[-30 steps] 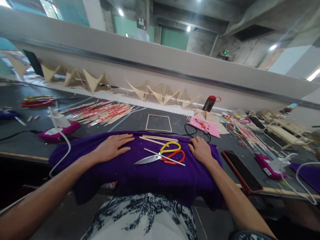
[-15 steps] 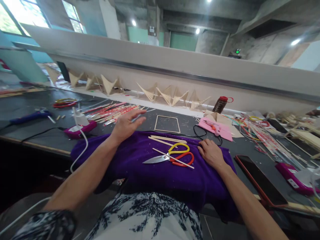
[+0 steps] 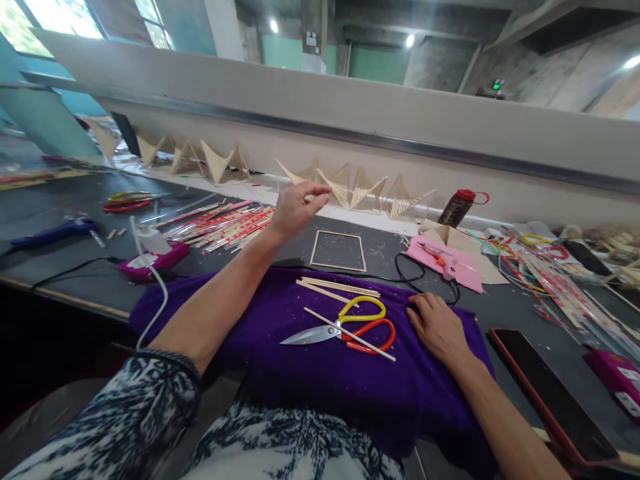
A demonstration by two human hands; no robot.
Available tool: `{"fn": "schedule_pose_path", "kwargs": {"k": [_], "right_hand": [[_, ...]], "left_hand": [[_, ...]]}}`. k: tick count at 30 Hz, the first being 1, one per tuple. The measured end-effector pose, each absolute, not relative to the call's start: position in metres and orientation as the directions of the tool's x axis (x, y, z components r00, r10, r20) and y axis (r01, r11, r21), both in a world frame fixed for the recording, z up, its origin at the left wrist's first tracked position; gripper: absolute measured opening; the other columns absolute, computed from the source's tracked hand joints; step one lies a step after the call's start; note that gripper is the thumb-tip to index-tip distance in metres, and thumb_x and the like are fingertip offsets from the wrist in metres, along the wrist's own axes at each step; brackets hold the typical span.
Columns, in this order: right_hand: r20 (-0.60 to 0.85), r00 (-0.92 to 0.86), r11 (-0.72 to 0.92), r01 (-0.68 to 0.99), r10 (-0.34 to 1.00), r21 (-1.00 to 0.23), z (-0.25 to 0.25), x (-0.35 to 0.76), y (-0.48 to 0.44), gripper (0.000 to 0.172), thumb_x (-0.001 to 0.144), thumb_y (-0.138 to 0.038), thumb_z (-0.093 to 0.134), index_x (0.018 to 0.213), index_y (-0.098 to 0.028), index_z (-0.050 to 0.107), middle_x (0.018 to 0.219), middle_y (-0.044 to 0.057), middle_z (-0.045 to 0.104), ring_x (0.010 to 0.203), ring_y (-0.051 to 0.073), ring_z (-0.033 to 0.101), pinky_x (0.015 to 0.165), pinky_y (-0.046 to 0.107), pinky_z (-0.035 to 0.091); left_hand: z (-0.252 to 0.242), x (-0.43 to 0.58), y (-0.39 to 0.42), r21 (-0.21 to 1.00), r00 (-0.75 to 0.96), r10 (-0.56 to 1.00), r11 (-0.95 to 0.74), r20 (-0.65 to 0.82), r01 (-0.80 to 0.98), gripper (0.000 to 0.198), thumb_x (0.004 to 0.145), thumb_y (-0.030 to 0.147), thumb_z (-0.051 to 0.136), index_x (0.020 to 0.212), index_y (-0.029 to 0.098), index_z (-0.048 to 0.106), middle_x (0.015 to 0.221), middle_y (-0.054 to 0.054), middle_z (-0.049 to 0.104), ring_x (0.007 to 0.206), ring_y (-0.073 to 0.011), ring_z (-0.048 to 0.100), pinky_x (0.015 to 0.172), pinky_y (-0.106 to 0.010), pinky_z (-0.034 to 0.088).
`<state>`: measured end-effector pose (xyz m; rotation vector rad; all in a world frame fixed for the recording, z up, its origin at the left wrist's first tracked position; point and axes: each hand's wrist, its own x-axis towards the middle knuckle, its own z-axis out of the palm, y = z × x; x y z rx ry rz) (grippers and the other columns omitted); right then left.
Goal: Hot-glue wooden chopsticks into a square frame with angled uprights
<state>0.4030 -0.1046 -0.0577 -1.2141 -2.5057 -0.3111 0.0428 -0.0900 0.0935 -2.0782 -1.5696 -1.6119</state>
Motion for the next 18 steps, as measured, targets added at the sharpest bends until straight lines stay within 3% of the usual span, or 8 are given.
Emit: {"fn": "schedule_pose_path", "kwargs": {"k": [4, 7, 10, 13, 18], "right_hand": [[0.402, -0.599, 0.637, 0.769, 0.693, 0.048, -0.061, 0.404, -0.105, 0.027, 0.094, -0.04, 0.039, 0.102, -0.022, 0.059, 0.102, 0.008, 0.062, 0.093, 0.023, 0.058, 0.079, 0.036, 0.048], [0.415, -0.599, 0.647, 0.762, 0.685, 0.033, -0.065, 0.407, -0.105, 0.027, 0.094, -0.04, 0.04, 0.102, -0.023, 0.059, 0.102, 0.008, 0.063, 0.093, 0.023, 0.06, 0.079, 0.037, 0.049], [0.428, -0.596, 0.652, 0.758, 0.679, 0.022, -0.069, 0.409, -0.105, 0.028, 0.093, -0.041, 0.04, 0.103, -0.023, 0.059, 0.103, 0.008, 0.063, 0.093, 0.023, 0.06, 0.08, 0.038, 0.049], [0.442, -0.589, 0.651, 0.759, 0.677, 0.015, -0.072, 0.409, -0.107, 0.029, 0.091, -0.042, 0.042, 0.103, -0.023, 0.06, 0.103, 0.008, 0.064, 0.094, 0.024, 0.061, 0.082, 0.039, 0.05], [0.441, -0.565, 0.64, 0.768, 0.698, -0.028, -0.077, 0.413, -0.108, 0.031, 0.09, -0.045, 0.042, 0.105, -0.026, 0.062, 0.105, 0.008, 0.065, 0.097, 0.025, 0.062, 0.083, 0.04, 0.051]], "left_hand": [[0.047, 0.023, -0.083, 0.395, -0.048, 0.778, -0.264, 0.627, 0.88, 0.023, 0.084, 0.028, 0.055, 0.097, 0.018, 0.07, 0.1, -0.004, 0.071, 0.096, -0.0181, 0.063, 0.088, -0.032, 0.048], [0.024, 0.023, -0.082, 0.235, 0.108, 0.866, -0.249, 0.489, 0.94, 0.026, 0.086, 0.029, 0.052, 0.1, 0.017, 0.07, 0.104, -0.006, 0.069, 0.1, -0.0199, 0.061, 0.089, -0.032, 0.048], [0.009, 0.026, -0.081, 0.151, 0.198, 0.884, -0.284, 0.423, 0.947, 0.026, 0.088, 0.032, 0.049, 0.101, 0.02, 0.069, 0.108, -0.006, 0.067, 0.103, -0.0203, 0.059, 0.088, -0.033, 0.048], [-0.002, 0.024, -0.081, 0.168, 0.242, 0.865, -0.344, 0.439, 0.924, 0.025, 0.09, 0.03, 0.046, 0.101, 0.022, 0.067, 0.108, -0.004, 0.067, 0.106, -0.018, 0.057, 0.093, -0.032, 0.046], [-0.016, 0.012, -0.086, 0.277, 0.141, 0.876, -0.292, 0.461, 0.915, 0.024, 0.09, 0.028, 0.047, 0.1, 0.022, 0.067, 0.107, -0.003, 0.068, 0.103, -0.0173, 0.058, 0.09, -0.032, 0.048]]}}
